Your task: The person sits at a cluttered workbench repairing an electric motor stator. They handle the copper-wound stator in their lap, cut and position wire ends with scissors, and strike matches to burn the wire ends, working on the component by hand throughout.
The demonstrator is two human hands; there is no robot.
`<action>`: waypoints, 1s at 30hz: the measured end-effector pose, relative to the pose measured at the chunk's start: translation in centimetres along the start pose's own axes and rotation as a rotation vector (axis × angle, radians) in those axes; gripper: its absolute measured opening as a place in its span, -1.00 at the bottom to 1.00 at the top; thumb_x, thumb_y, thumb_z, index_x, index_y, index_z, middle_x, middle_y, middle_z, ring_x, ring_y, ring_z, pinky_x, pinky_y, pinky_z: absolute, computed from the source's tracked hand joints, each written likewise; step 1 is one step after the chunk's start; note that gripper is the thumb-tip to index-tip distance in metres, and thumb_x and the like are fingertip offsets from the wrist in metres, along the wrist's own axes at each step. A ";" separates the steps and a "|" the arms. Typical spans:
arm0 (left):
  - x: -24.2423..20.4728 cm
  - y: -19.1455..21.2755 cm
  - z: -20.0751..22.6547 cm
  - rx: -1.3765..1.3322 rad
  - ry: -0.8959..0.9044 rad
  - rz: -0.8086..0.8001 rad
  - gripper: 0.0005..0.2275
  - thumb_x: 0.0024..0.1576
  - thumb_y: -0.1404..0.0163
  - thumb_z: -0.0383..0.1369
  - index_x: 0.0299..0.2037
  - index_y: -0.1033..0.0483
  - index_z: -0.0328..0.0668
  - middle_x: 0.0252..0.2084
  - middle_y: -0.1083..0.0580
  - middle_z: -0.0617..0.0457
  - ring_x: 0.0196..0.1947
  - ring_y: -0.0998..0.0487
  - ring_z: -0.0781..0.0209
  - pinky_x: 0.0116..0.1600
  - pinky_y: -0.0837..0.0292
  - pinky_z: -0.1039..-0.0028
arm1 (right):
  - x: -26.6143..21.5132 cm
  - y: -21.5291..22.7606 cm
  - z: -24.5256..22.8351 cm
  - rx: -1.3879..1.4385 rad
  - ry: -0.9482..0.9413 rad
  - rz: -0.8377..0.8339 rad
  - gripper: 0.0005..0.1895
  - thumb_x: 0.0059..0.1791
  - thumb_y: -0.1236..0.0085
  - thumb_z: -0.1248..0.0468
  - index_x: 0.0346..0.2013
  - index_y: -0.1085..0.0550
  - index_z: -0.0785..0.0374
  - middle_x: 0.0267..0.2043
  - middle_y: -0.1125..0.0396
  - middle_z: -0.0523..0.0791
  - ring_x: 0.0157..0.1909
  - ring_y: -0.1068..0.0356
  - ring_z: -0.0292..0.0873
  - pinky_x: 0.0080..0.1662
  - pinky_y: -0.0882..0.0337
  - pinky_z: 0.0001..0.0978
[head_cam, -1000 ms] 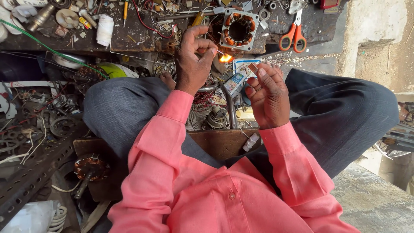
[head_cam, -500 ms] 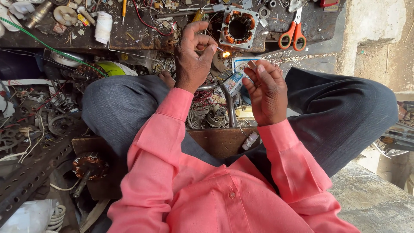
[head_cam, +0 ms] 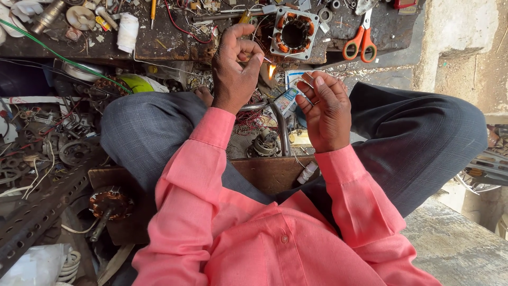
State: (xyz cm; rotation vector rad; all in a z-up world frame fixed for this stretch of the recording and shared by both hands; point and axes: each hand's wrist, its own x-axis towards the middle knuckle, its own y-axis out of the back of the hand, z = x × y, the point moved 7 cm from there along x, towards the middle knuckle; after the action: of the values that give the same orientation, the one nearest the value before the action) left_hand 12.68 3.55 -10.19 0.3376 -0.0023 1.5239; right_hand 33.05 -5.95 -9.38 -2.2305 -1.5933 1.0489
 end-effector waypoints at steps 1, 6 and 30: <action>0.0 0.0 0.0 0.008 -0.005 0.001 -0.57 0.16 -0.12 -0.59 0.23 -0.33 -0.16 -0.24 -0.60 0.17 -0.22 -0.57 0.42 -0.01 -0.42 0.53 | 0.0 0.0 0.0 -0.001 -0.001 0.001 -0.85 0.12 -0.13 0.26 -0.04 -0.49 0.24 -0.01 -0.48 -0.09 0.04 -0.49 -0.16 0.02 -0.50 -0.29; -0.1 0.0 0.0 0.009 -0.011 0.000 -0.57 0.16 -0.11 -0.59 0.23 -0.33 -0.15 -0.24 -0.60 0.17 -0.21 -0.57 0.41 -0.02 -0.41 0.52 | 0.0 0.0 0.0 0.001 0.000 0.007 -0.84 0.11 -0.13 0.27 -0.05 -0.49 0.25 -0.02 -0.48 -0.09 0.03 -0.49 -0.16 0.00 -0.50 -0.29; 0.0 -0.9 0.1 0.013 0.006 -0.011 -0.57 0.18 -0.12 -0.55 0.25 -0.33 -0.14 -0.22 -0.62 0.17 -0.20 -0.61 0.41 0.00 -0.48 0.51 | -0.1 0.1 -0.3 -0.003 0.013 0.018 -0.83 0.11 -0.13 0.28 -0.03 -0.49 0.27 -0.04 -0.48 -0.09 0.01 -0.50 -0.17 -0.02 -0.51 -0.31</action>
State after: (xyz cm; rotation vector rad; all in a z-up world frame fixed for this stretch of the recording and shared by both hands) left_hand 13.58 3.50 -10.32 0.3429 0.0148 1.5144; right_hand 33.27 -6.07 -9.18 -2.2527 -1.5735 1.0347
